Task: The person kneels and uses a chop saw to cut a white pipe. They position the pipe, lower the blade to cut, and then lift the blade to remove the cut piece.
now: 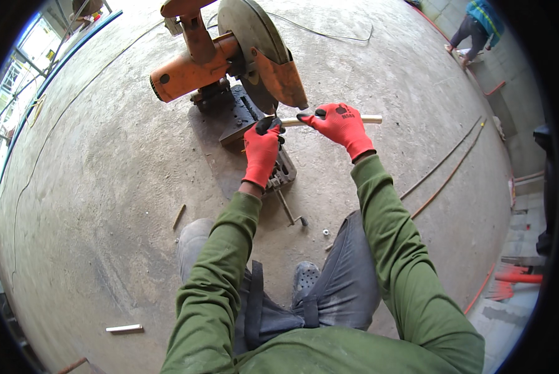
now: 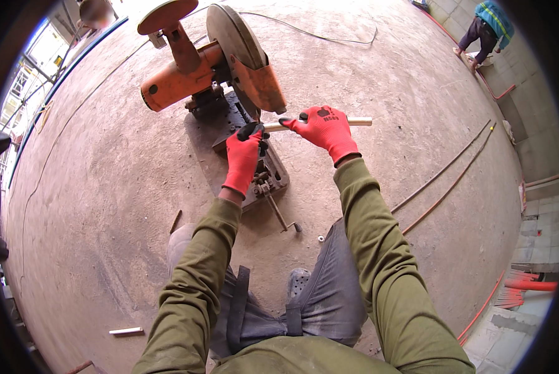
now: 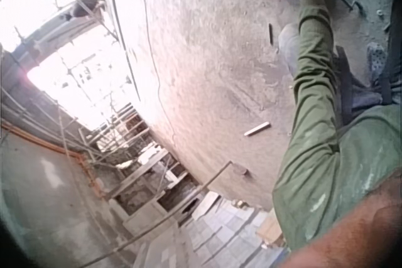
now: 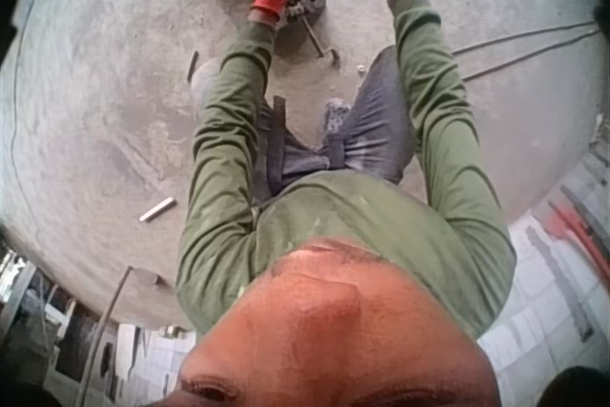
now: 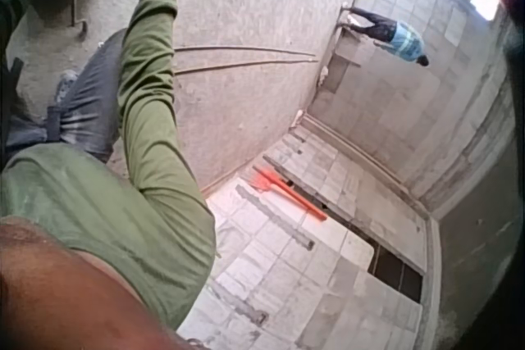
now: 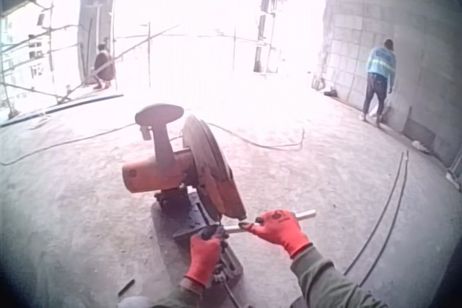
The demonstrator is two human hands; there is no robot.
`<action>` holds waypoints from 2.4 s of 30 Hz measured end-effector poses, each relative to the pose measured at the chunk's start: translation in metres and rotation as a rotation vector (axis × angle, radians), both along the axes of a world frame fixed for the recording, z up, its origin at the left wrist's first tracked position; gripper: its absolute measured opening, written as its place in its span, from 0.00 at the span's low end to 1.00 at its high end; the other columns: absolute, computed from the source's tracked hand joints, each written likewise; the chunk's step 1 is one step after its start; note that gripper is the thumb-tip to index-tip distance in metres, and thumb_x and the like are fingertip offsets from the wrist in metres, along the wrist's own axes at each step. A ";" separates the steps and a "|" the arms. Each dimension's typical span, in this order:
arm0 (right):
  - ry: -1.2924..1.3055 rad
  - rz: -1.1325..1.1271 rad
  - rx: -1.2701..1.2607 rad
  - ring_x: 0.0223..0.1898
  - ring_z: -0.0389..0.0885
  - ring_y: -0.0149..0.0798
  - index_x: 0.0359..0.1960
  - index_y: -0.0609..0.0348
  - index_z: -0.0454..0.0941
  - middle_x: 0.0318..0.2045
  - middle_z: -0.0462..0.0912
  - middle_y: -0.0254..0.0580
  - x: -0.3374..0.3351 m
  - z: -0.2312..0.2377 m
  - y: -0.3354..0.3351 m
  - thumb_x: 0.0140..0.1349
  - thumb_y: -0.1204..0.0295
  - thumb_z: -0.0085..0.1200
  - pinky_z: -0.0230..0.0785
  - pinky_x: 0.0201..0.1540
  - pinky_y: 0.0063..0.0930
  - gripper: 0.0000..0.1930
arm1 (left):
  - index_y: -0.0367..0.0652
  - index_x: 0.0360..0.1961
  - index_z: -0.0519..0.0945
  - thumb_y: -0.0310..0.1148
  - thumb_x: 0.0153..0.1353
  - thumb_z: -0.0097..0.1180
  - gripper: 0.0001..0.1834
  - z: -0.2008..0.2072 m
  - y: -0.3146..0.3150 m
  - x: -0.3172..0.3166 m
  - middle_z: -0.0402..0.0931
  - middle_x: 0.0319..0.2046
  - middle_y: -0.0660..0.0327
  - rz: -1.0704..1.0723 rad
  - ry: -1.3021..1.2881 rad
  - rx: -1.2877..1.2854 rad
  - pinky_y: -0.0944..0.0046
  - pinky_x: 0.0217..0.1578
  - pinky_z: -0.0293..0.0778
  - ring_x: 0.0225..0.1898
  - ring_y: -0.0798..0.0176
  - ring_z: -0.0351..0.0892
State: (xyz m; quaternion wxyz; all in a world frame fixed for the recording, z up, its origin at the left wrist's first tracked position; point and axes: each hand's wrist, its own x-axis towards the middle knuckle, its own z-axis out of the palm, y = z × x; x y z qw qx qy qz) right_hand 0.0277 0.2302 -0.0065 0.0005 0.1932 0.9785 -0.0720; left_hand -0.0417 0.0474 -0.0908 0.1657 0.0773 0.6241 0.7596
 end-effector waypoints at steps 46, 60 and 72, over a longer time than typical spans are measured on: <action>0.083 -0.132 -0.335 0.34 0.88 0.49 0.24 0.52 0.90 0.24 0.88 0.44 -0.020 -0.041 0.020 0.64 0.40 0.49 0.76 0.45 0.40 0.30 | 0.33 0.34 0.82 0.34 0.64 0.66 0.12 0.013 0.005 0.007 0.75 0.20 0.53 0.125 0.298 -0.195 0.62 0.31 0.70 0.24 0.69 0.68; 0.066 -0.107 -0.547 0.20 0.78 0.32 0.26 0.59 0.88 0.18 0.83 0.38 -0.013 -0.064 0.024 0.67 0.46 0.54 0.69 0.29 0.31 0.28 | 0.34 0.31 0.82 0.33 0.63 0.67 0.11 0.035 -0.003 0.022 0.79 0.21 0.53 0.081 0.327 -0.329 0.60 0.29 0.69 0.21 0.65 0.71; 0.073 -0.076 -1.035 0.15 0.71 0.25 0.24 0.58 0.87 0.17 0.82 0.34 -0.006 -0.092 0.009 0.69 0.47 0.54 0.62 0.20 0.25 0.28 | 0.34 0.35 0.83 0.38 0.65 0.69 0.15 0.031 -0.006 0.041 0.78 0.21 0.54 0.179 0.242 -0.208 0.63 0.30 0.70 0.23 0.69 0.69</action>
